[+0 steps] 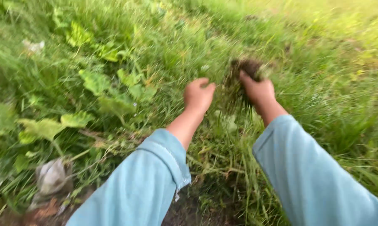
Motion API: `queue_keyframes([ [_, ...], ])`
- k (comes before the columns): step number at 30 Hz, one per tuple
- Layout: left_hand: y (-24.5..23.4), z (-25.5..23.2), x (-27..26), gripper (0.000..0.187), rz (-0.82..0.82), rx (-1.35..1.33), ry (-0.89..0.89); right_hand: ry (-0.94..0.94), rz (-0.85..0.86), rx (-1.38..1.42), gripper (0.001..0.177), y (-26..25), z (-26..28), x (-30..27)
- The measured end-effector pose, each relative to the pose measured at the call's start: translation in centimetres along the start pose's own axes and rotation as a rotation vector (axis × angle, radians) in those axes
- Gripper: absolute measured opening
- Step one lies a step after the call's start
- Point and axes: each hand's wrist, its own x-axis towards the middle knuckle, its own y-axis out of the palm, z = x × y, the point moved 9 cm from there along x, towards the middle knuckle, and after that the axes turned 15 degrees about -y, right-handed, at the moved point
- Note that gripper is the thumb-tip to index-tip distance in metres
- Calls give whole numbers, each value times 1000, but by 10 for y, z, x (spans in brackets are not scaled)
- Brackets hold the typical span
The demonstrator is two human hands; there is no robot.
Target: Pulling weeds and grass from the garden soil by hand.
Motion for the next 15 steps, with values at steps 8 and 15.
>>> queue_keyframes([
  [8,-21,64,-68,34,240,157,-508,92,499,-435,62,18,-89,-69],
  [15,-124,123,-130,38,659,144,-681,-403,844,-552,52,125,7,-178],
])
